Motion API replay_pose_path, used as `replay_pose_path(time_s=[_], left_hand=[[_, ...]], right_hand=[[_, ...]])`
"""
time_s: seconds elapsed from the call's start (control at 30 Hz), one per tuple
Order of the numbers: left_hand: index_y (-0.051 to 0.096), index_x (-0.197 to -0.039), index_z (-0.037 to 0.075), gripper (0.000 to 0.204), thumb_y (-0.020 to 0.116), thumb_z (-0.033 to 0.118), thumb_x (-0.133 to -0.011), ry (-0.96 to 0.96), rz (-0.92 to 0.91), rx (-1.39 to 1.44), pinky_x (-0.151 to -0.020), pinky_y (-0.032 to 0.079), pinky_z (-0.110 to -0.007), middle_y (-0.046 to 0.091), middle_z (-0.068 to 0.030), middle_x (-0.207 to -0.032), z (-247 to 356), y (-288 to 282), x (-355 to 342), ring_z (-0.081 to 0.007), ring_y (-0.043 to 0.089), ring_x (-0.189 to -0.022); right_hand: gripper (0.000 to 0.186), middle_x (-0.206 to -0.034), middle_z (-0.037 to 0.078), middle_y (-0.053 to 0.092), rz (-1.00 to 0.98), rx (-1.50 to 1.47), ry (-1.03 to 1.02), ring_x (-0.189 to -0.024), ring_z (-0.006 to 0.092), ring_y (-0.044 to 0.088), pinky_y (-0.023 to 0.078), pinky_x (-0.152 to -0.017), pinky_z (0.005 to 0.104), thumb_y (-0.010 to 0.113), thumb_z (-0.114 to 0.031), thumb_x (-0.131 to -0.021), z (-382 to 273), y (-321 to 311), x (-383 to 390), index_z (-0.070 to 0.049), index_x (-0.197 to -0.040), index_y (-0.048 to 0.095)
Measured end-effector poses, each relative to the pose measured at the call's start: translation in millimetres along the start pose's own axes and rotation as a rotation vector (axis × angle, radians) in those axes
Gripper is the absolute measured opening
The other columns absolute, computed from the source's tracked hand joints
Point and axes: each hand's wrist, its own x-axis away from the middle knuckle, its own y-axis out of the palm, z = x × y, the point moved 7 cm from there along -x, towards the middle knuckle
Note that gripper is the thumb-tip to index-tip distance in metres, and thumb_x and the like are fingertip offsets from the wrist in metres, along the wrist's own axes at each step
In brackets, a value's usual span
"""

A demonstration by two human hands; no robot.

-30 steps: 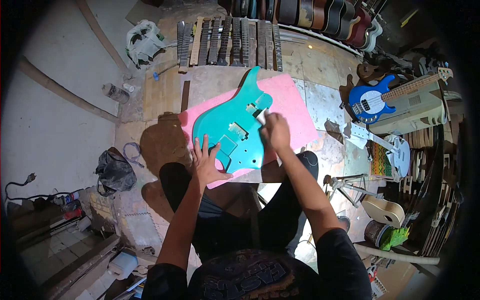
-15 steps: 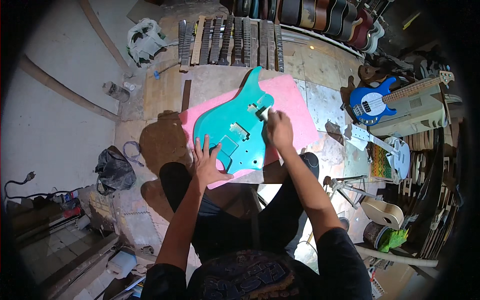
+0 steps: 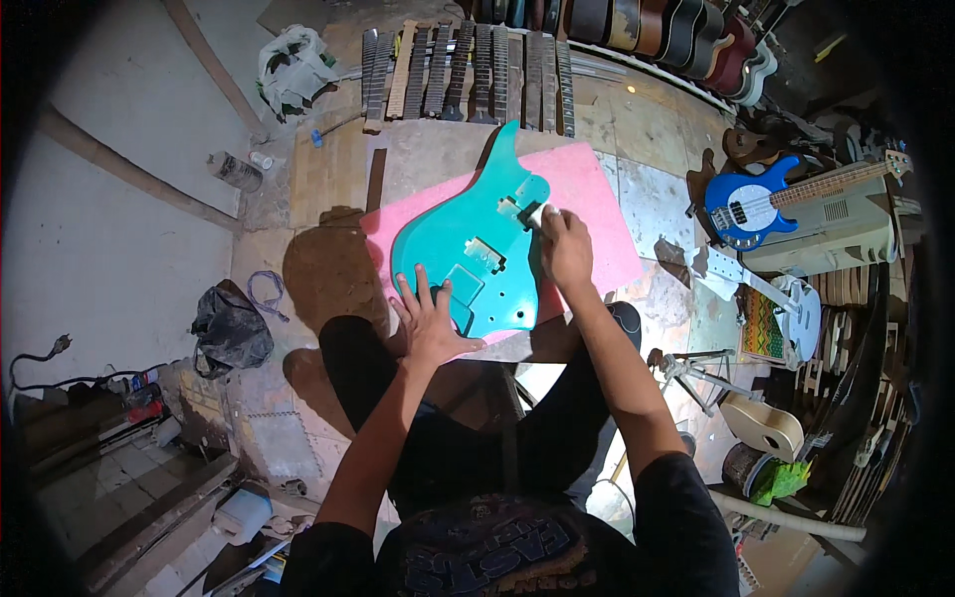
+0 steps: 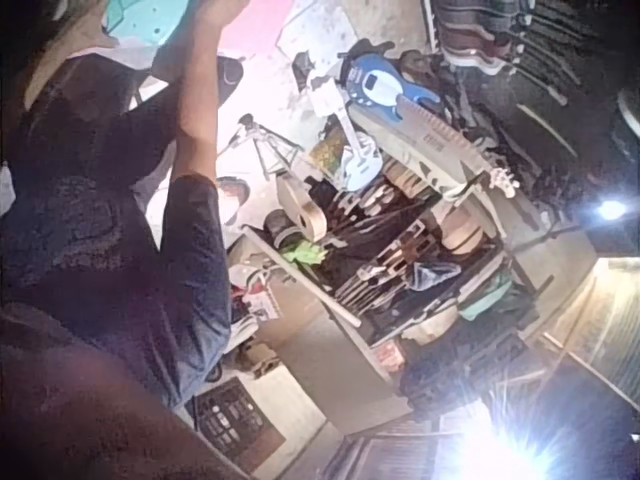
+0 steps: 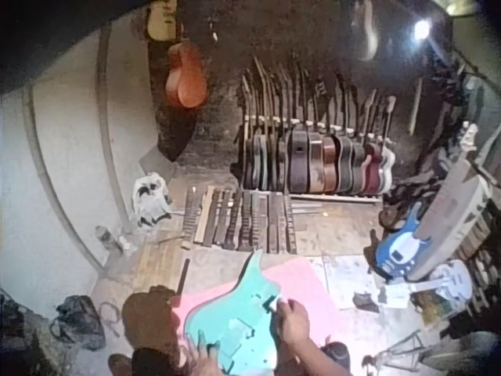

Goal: The person rubs the surface of a green electric guitar body with a piece of sandpaper while holding the guitar in place on a padded surface.

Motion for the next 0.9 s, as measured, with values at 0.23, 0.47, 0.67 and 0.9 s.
replay_pose_path(time_s=[0.23,0.47,0.67,0.9], left_hand=[[0.043,-0.154,0.004,0.134,0.096,0.064,-0.047,0.002,-0.008,-0.017,-0.112,0.013,-0.085,-0.004,-0.0289,-0.171,-4.3,5.4,-2.5,-0.0573,-0.012,-0.155],[0.042,-0.157,0.008,0.135,0.093,0.068,-0.048,0.013,-0.015,-0.018,-0.112,0.009,-0.084,-0.002,-0.0282,-0.172,-7.1,5.3,-0.6,-0.0571,-0.008,-0.155],[0.036,-0.16,0.008,0.143,0.095,0.067,-0.045,0.038,-0.078,-0.029,-0.112,0.006,-0.085,-0.007,-0.0282,-0.172,-13.7,13.6,-2.8,-0.058,-0.013,-0.154],[0.035,-0.161,0.011,0.143,0.096,0.065,-0.044,0.084,-0.069,0.001,-0.111,0.005,-0.086,-0.007,-0.0264,-0.173,-23.9,12.3,-0.1,-0.0565,-0.014,-0.155]], right_hand=[[0.041,-0.107,0.026,0.066,-0.104,-0.048,-0.142,-0.089,0.0455,0.063,0.05,-0.075,0.0545,0.066,-0.005,-0.091,-34.3,17.1,76.7,0.0,-0.131,0.061],[0.047,-0.123,0.025,0.064,-0.488,-0.099,0.145,-0.105,0.0443,0.062,0.052,-0.089,0.05,0.066,-0.007,-0.089,-23.1,23.2,69.5,-0.005,-0.135,0.061],[0.047,-0.12,0.025,0.065,-0.226,0.039,0.065,-0.103,0.0445,0.063,0.052,-0.086,0.0514,0.064,-0.006,-0.089,-21.9,9.3,43.5,-0.006,-0.136,0.061],[0.049,-0.116,0.023,0.064,-0.283,-0.094,-0.248,-0.1,0.0424,0.063,0.051,-0.088,0.0515,0.069,-0.006,-0.086,-101.3,17.8,126.6,-0.003,-0.134,0.06]])
